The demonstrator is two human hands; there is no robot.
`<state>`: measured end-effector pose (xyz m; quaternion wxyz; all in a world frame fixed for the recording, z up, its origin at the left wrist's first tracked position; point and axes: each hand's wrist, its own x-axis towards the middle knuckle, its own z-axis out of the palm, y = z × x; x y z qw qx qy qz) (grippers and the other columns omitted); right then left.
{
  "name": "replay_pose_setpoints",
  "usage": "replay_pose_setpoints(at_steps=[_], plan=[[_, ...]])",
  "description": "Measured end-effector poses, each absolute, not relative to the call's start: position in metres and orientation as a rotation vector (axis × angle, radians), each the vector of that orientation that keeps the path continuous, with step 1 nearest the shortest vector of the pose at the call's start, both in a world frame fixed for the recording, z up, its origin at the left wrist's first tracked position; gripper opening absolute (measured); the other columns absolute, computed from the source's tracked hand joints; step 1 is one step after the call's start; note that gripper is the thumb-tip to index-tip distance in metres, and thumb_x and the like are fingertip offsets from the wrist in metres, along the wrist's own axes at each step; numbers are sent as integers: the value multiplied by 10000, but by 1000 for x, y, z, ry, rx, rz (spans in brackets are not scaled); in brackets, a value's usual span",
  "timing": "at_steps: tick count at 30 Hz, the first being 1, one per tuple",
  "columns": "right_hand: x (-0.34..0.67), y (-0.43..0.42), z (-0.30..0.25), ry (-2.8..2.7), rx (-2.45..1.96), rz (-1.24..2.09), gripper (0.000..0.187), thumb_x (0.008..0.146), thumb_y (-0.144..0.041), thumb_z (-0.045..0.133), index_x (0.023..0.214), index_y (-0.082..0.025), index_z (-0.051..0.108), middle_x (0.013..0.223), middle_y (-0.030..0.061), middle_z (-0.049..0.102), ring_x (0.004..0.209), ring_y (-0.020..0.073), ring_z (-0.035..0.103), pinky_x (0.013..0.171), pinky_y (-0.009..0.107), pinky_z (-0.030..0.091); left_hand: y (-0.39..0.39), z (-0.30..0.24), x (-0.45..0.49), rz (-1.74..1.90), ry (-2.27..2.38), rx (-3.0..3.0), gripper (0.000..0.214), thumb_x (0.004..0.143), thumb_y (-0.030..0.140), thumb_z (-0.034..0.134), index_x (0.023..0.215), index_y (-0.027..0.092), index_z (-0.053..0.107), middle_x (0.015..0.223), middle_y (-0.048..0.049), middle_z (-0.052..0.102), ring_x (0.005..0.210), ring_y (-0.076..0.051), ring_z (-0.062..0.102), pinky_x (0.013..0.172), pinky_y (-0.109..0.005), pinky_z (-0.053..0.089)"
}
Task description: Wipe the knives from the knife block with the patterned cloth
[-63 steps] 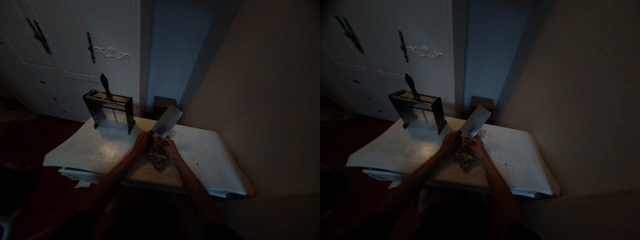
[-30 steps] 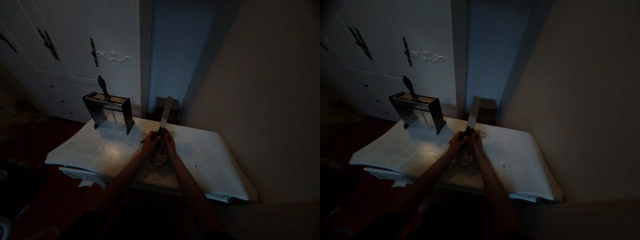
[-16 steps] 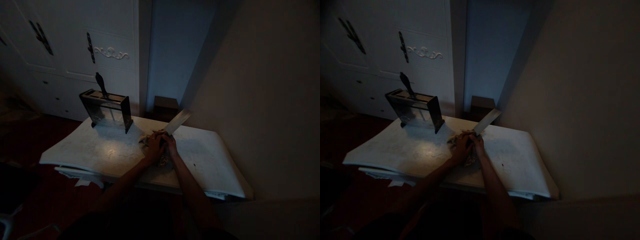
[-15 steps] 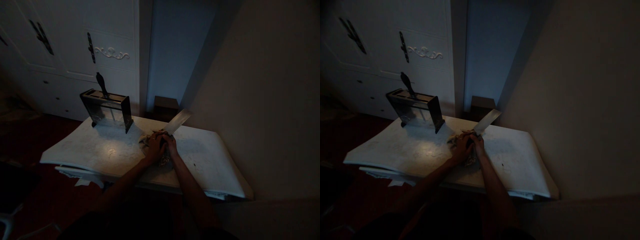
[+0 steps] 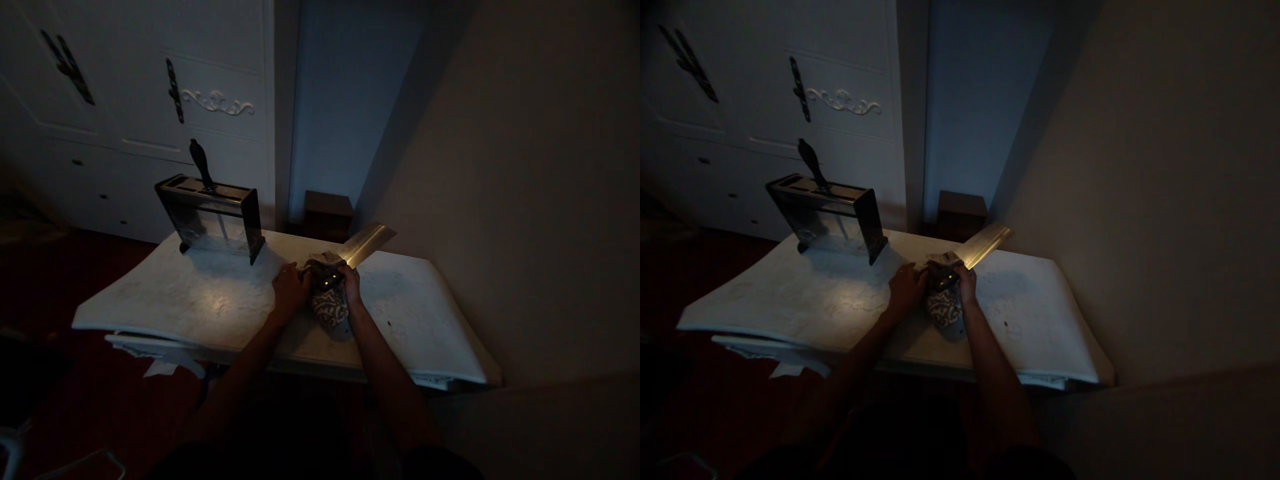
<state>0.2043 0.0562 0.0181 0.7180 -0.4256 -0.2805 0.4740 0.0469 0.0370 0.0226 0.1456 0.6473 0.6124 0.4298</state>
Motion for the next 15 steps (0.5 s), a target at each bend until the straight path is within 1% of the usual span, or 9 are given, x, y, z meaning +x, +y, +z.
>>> replay_pose_setpoints(at_steps=[1, 3, 5, 7, 9, 15], plan=[[204, 56, 19, -625, -931, 1038, 180, 555, -283, 673, 694, -177, 633, 642, -34, 657, 599, 137, 572, 612, 267, 490, 37, 24, 46, 1181, 1726, 1878, 319, 894, 379, 521, 1072, 131, 615, 1081, -180, 658, 1066, -326, 600, 939, -475, 427], [205, 56, 21, -638, -931, 1002, 172, 565, -289, 657, 695, -179, 629, 656, -29, 661, 620, 143, 587, 637, 277, 501, 36, 27, 45, 1193, 1627, 1862, 274, 913, 385, 484, 937, 168, 650, 916, -120, 683, 903, -270, 630, 847, -400, 456], [206, 56, 23, -654, -946, 959, 166, 563, -292, 652, 682, -182, 614, 646, -30, 652, 624, 145, 587, 651, 283, 500, 36, 32, 44, 1327, 1522, 1763, 257, 902, 399, 513, 856, 193, 660, 845, -79, 685, 831, -234, 628, 785, -350, 461], [206, 57, 24, -670, -967, 909, 169, 559, -298, 651, 674, -182, 607, 632, -30, 640, 624, 145, 579, 649, 281, 492, 34, 36, 45, 1460, 1427, 1647, 229, 870, 412, 579, 836, 205, 670, 836, -55, 696, 810, -215, 633, 760, -327, 466], [204, 57, 25, -687, -969, 859, 182, 564, -307, 644, 689, -177, 621, 646, -22, 643, 638, 145, 577, 644, 275, 483, 31, 38, 49, 1546, 1344, 1634, 201, 847, 401, 628, 845, 208, 683, 863, -48, 710, 829, -207, 644, 772, -320, 476], [191, 55, 29, -854, -967, 841, 196, 581, -327, 660, 703, -177, 629, 689, -7, 656, 667, 140, 559, 653, 263, 468, 23, 28, 61, 1545, 1099, 2073, 81, 821, 246, 673, 869, 226, 736, 947, -65, 742, 917, -228, 660, 850, -369, 490]])
